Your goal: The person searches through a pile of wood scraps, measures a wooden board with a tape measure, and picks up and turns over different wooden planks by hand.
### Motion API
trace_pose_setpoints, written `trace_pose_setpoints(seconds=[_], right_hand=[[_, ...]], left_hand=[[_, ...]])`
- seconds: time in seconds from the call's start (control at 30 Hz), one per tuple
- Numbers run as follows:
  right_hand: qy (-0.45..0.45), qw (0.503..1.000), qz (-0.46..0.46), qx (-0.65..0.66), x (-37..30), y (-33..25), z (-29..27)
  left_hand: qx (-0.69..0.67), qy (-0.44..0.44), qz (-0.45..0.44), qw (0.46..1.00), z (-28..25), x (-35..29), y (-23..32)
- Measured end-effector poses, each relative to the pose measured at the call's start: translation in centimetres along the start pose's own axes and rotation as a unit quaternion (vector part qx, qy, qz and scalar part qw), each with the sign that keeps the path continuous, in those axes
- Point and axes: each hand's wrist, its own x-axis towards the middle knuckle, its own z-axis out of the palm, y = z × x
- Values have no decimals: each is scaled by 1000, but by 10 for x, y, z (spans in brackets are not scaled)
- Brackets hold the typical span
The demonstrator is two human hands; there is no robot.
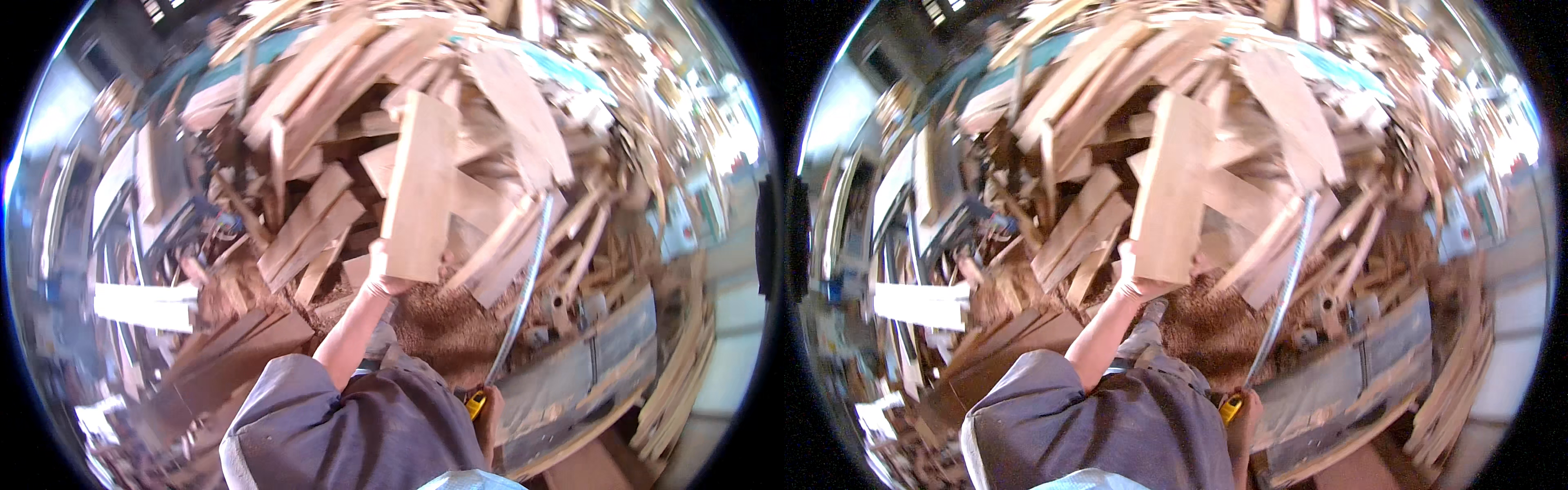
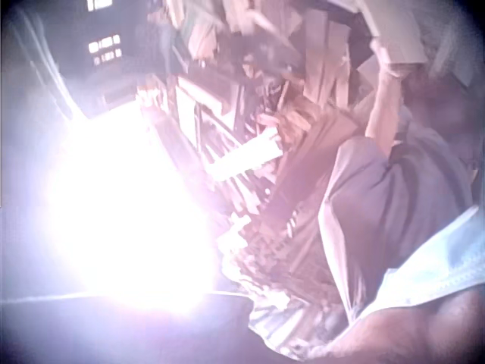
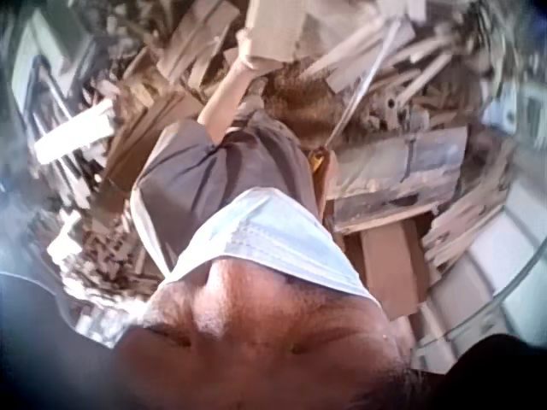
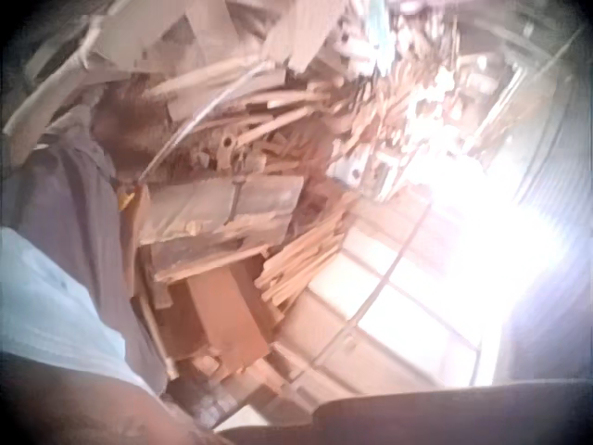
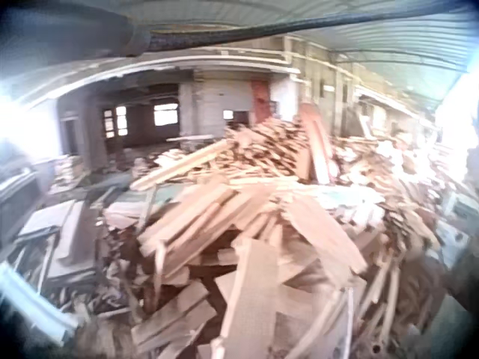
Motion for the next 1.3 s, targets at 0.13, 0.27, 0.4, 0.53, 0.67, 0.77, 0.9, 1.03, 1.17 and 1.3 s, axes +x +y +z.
trace_pose_setpoints(seconds=[0.13,0.27,0.4,0.53,0.67,0.77,0.9,1.03,1.17,1.3], right_hand=[[8,999,7,-53,28,21,9],[101,930,281,215,57,-34,38],[90,923,286,241,75,-68,56],[88,924,286,239,88,-87,66],[121,916,302,236,107,-58,73],[127,930,238,249,105,-64,86],[152,929,200,272,90,-36,101],[138,969,106,176,72,-39,115],[134,966,145,168,60,-73,108],[216,941,180,187,29,-34,79]], left_hand=[[210,183,-97,955,-117,-38,-8],[317,299,-126,891,-141,-97,-7],[286,346,-29,893,-176,-142,11],[133,417,186,879,-137,-131,153],[207,384,410,801,28,-128,422],[251,444,549,662,76,-146,562],[587,488,565,314,25,-62,584],[780,364,287,419,-139,19,364],[747,302,-54,590,-271,-8,107],[772,129,-258,566,-245,-6,-50]])
